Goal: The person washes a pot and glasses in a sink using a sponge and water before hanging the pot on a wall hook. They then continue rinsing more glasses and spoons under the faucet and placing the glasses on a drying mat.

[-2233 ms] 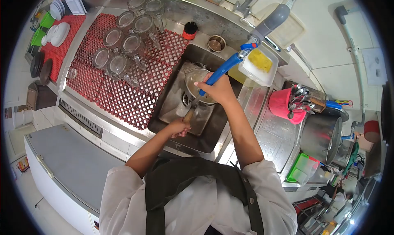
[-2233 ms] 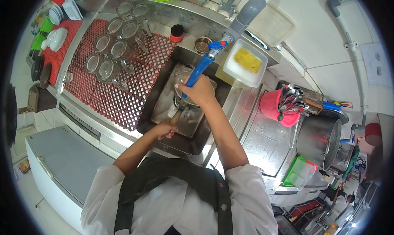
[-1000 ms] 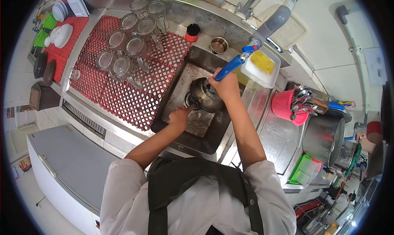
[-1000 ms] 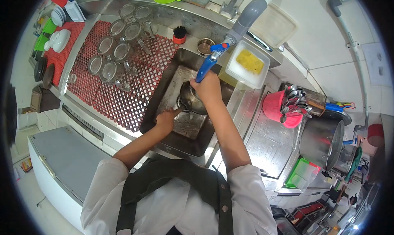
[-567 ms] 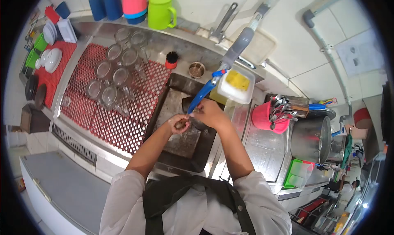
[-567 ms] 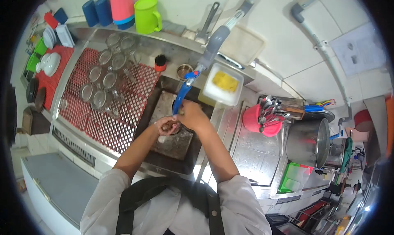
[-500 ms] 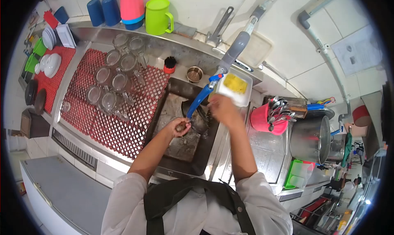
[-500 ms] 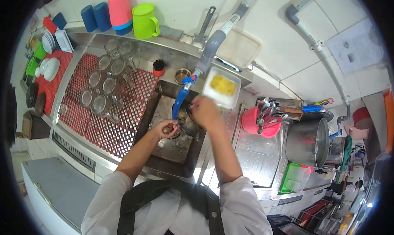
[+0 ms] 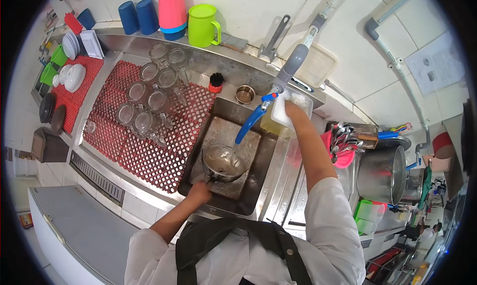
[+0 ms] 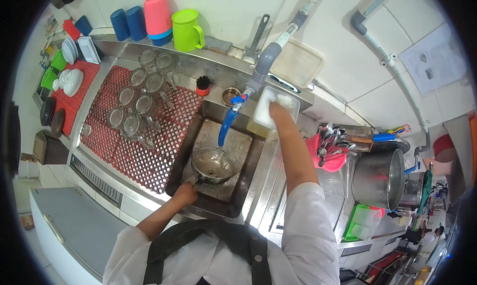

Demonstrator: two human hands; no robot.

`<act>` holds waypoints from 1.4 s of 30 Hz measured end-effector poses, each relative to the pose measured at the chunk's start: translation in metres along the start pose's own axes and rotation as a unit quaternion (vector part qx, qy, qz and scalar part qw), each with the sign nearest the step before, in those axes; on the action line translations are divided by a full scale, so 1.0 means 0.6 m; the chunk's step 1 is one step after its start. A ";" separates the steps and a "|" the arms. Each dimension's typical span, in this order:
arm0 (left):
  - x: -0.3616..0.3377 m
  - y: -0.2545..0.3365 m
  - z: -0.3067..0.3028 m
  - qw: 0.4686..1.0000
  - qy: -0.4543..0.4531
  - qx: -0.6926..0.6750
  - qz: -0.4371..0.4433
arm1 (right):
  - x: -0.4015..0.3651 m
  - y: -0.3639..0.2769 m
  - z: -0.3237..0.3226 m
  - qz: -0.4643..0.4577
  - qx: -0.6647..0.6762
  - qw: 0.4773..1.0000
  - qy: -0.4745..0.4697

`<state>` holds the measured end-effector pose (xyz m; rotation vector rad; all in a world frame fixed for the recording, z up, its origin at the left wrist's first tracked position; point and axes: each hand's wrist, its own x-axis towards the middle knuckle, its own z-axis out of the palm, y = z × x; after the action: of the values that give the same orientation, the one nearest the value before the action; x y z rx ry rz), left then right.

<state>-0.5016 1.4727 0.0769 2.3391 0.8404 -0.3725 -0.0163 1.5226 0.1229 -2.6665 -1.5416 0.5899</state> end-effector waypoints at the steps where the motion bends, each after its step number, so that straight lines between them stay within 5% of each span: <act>1: -0.023 -0.016 0.016 1.000 0.009 0.003 -0.004 | 0.011 0.014 0.010 -0.016 -0.028 0.999 -0.009; 4: -0.062 0.010 -0.027 0.994 0.006 -0.042 -0.100 | -0.016 -0.013 -0.021 -0.139 -0.222 0.964 -0.049; 7: -0.107 0.049 -0.074 0.991 0.065 -0.006 -0.117 | -0.036 -0.011 -0.039 -0.114 0.090 0.980 0.140; 9: -0.126 0.051 -0.071 0.985 0.098 0.073 -0.119 | -0.067 -0.038 -0.094 -0.039 0.015 0.994 0.097; 11: -0.142 0.052 -0.079 0.977 0.075 0.130 -0.154 | -0.150 -0.092 -0.142 -0.034 0.064 0.979 0.188; 17: -0.204 0.023 -0.070 0.944 0.157 0.208 -0.202 | -0.332 -0.133 -0.156 -0.135 0.281 0.899 0.306; 21: -0.240 0.019 -0.066 0.924 0.303 0.166 -0.162 | -0.414 -0.151 -0.089 -0.119 0.398 0.865 0.282; 23: -0.241 0.023 -0.061 0.925 0.323 0.096 -0.174 | -0.422 -0.156 -0.027 -0.096 0.443 0.860 0.233; 25: -0.237 0.036 -0.070 0.935 0.275 0.004 -0.224 | -0.412 -0.183 0.068 -0.076 0.583 0.791 0.168; 29: -0.241 0.064 -0.076 0.910 0.281 -0.293 -0.078 | -0.435 -0.347 0.117 -0.216 0.517 0.814 0.155; 31: -0.245 0.076 -0.075 0.907 0.261 -0.320 -0.077 | -0.417 -0.404 0.109 -0.292 0.325 0.868 0.237; 34: -0.252 0.074 -0.055 0.895 0.232 -0.370 -0.086 | -0.374 -0.424 0.124 -0.240 0.132 0.946 0.171; 36: -0.236 0.055 -0.025 0.887 0.231 -0.389 -0.097 | -0.362 -0.437 0.193 -0.267 0.216 0.929 0.135; 38: -0.230 0.067 -0.032 0.919 0.201 -0.322 -0.110 | -0.374 -0.461 0.216 -0.308 0.285 0.908 0.005; 40: -0.220 0.071 -0.014 0.928 0.149 -0.319 -0.124 | -0.374 -0.511 0.184 -0.084 0.589 0.789 -0.156; 42: -0.213 0.073 0.002 0.916 0.123 -0.351 -0.149 | -0.316 -0.533 0.167 0.056 0.729 0.650 -0.207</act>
<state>-0.5700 1.3841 0.1529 1.6021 1.2165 0.1075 -0.3999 1.5109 0.1508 -1.2993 -0.3274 1.5819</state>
